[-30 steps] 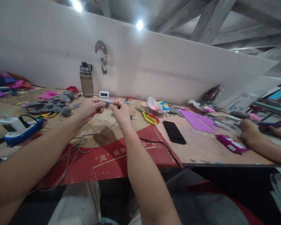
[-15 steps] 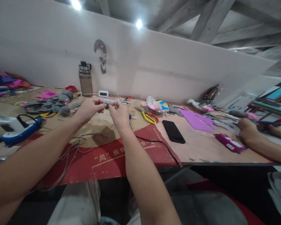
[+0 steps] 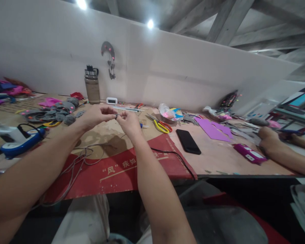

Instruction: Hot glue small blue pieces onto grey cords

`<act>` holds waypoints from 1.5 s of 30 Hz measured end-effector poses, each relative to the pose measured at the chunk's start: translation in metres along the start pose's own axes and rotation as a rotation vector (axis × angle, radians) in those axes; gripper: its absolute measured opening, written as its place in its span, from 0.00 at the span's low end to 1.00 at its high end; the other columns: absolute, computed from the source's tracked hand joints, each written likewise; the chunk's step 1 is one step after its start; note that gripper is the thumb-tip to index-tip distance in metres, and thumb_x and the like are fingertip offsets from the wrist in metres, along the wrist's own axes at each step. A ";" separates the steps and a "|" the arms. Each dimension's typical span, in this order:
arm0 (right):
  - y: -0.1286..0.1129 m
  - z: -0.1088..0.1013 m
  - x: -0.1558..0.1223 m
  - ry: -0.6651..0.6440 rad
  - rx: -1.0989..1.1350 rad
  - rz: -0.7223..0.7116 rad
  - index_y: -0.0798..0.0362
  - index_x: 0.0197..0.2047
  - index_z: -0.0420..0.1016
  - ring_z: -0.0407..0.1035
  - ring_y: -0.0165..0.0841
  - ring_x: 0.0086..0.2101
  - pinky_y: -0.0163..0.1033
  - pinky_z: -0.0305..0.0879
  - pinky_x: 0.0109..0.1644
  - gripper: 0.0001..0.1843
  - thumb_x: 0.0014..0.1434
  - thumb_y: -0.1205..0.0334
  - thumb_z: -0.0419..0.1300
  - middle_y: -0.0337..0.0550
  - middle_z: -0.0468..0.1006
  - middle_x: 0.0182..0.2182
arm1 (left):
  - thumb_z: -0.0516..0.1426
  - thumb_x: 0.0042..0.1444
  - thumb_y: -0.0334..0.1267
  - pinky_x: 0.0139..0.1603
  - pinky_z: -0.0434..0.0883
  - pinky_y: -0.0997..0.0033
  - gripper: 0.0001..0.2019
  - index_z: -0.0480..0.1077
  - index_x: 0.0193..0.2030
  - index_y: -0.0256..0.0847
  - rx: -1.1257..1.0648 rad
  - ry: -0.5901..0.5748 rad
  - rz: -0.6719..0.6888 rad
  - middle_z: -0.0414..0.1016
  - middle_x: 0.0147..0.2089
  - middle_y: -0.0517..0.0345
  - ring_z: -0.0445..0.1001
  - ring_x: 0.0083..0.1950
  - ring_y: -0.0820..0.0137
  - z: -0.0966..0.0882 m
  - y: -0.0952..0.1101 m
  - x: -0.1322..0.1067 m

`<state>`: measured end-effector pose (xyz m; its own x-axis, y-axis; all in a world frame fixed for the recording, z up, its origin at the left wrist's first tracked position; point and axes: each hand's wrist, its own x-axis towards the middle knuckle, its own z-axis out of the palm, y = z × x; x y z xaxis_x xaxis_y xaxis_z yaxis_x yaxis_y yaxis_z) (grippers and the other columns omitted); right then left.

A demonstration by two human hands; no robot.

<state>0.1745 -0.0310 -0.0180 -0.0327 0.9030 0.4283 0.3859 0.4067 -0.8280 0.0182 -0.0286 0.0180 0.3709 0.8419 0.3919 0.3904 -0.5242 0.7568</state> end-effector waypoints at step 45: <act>-0.004 -0.003 -0.003 0.112 -0.266 -0.217 0.52 0.30 0.68 0.61 0.30 0.29 0.36 0.56 0.35 0.04 0.56 0.63 0.55 0.39 0.69 0.27 | 0.60 0.44 0.37 0.23 0.59 0.76 0.05 0.73 0.24 0.38 0.090 0.049 -0.059 0.69 0.20 0.60 0.64 0.22 0.76 0.005 0.004 -0.002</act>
<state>0.1761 -0.0352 -0.0151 -0.0440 0.7729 0.6330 0.6079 0.5236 -0.5970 0.0235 -0.0334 0.0178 0.3037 0.8760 0.3747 0.4852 -0.4806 0.7305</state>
